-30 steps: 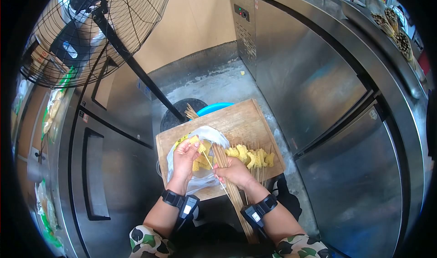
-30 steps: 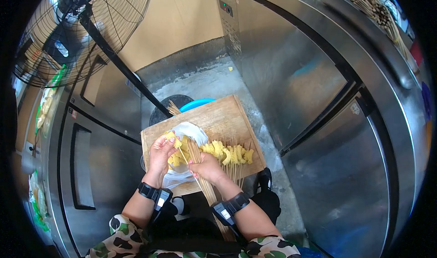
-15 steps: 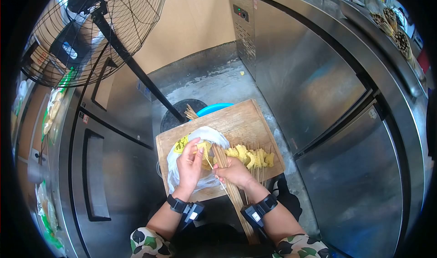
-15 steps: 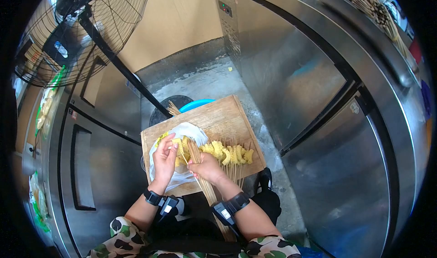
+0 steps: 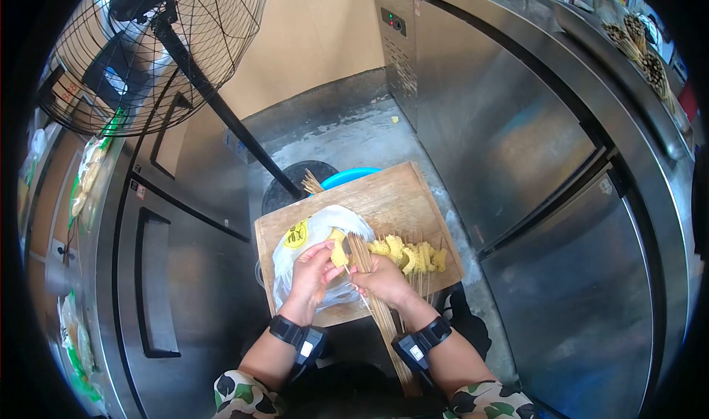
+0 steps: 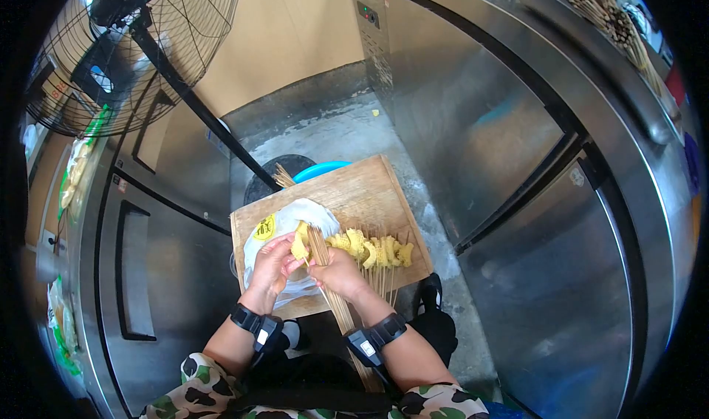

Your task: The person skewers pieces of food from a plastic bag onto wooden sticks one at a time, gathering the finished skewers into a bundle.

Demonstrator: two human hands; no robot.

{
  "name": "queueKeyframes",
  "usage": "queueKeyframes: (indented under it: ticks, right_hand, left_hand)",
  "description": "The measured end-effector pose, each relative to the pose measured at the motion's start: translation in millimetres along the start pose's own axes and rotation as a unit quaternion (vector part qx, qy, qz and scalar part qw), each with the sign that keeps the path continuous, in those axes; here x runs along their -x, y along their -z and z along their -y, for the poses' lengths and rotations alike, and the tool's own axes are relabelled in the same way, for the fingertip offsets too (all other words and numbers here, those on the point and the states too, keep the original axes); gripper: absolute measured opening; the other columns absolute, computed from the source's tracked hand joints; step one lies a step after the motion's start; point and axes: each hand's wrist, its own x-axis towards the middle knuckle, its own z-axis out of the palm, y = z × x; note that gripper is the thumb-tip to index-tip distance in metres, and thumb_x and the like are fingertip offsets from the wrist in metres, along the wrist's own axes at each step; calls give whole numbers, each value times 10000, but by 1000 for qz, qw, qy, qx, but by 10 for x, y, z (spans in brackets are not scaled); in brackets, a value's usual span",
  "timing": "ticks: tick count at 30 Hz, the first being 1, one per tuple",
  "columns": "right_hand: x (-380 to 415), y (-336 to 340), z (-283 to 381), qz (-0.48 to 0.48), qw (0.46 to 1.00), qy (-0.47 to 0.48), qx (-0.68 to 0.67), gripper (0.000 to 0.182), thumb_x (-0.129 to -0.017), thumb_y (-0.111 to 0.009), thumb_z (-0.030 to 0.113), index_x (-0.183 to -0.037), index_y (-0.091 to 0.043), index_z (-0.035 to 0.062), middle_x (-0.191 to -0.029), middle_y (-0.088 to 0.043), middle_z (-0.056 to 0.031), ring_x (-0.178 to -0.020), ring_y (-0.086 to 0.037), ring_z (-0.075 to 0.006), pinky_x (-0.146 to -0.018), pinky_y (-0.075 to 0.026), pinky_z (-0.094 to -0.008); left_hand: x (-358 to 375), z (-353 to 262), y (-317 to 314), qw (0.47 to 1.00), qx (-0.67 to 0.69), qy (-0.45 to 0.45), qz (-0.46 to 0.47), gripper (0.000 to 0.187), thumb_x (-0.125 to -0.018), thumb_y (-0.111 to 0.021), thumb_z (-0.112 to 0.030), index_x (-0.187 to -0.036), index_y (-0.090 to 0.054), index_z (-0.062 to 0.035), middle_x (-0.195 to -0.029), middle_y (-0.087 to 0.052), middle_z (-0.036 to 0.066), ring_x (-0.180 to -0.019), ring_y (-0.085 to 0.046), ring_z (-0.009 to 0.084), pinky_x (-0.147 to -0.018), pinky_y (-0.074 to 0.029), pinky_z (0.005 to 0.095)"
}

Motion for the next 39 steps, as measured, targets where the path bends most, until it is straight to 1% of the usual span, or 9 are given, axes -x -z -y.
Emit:
queueKeyframes:
  ticks: [8, 11, 17, 20, 23, 27, 30, 34, 39]
  right_hand:
    - [16, -29, -13, -55, 994, 21, 89, 71, -807, -583, 32, -873, -558, 28, -692, -556, -18, -563, -536, -80, -495, -447, -220]
    - [156, -111, 96, -102, 983, 103, 112, 122, -808, -577, 39, -926, -570, 11, -707, -564, -38, -601, -574, -100, -538, -499, -242]
    - [182, 33, 253, 83, 969, -78, -221, 193, -823, -585, 54, -992, -574, -39, -852, -637, -111, -702, -631, -152, -652, -535, -268]
    - [110, 88, 152, 46, 982, -34, -177, 190, -826, -589, 53, -984, -575, -51, -901, -645, -132, -758, -638, -165, -711, -531, -265]
    - [59, 92, 46, 10, 998, -24, -65, 174, -823, -610, 102, -950, -606, -18, -834, -634, -68, -732, -598, -118, -675, -484, -228]
    - [78, 52, 82, -3, 1000, -16, 6, 162, -825, -620, 142, -920, -621, 10, -793, -610, -18, -696, -552, -77, -635, -446, -214]
    - [13, 51, -27, -4, 998, 10, 57, 151, -829, -616, 129, -923, -612, 11, -795, -606, -9, -706, -550, -71, -638, -452, -217]
    - [-11, 38, -88, -16, 997, 39, 65, 135, -824, -622, 94, -929, -597, 13, -789, -600, -2, -699, -543, -66, -630, -451, -219]
    - [4, 45, -38, 12, 999, 23, 20, 126, -802, -642, 68, -908, -589, 26, -773, -592, 5, -683, -540, -64, -612, -446, -216]
  left_hand:
    - [124, 196, -2, 999, -33, -7, -14, 227, -855, -622, -143, -1057, -581, -49, -918, -623, 24, -776, -588, 83, -660, -485, 198]
    - [34, 251, 27, 998, -62, -23, -15, 210, -853, -615, -113, -1048, -581, -43, -899, -622, 18, -764, -581, 76, -657, -482, 198]
    - [-137, 338, -13, 994, -95, -24, 45, 168, -862, -569, -53, -1028, -580, -25, -868, -630, 35, -705, -578, 88, -626, -488, 211]
    - [-266, 341, 107, 984, -160, -71, 20, 122, -877, -537, -43, -978, -601, -19, -856, -634, 40, -672, -574, 88, -601, -489, 216]
    - [-398, 325, 470, 930, -323, -169, -58, 113, -840, -585, -46, -944, -609, -12, -846, -627, 60, -678, -588, 119, -592, -485, 241]
    - [-211, 279, 481, 778, -562, -279, -38, 269, -685, -672, -25, -947, -611, -40, -895, -575, 120, -703, -597, 281, -650, -495, 346]
    - [-207, 337, 427, 655, -655, -376, -13, 274, -662, -659, -14, -931, -616, -44, -929, -553, 114, -818, -580, 303, -725, -483, 378]
    - [-316, 317, 459, 700, -661, -268, -13, 300, -641, -674, -42, -936, -616, -50, -946, -557, 102, -946, -540, 307, -804, -456, 382]
    - [-314, 198, 415, 627, -716, -307, -8, 236, -661, -682, -90, -886, -612, -74, -946, -546, 119, -919, -534, 306, -793, -450, 393]
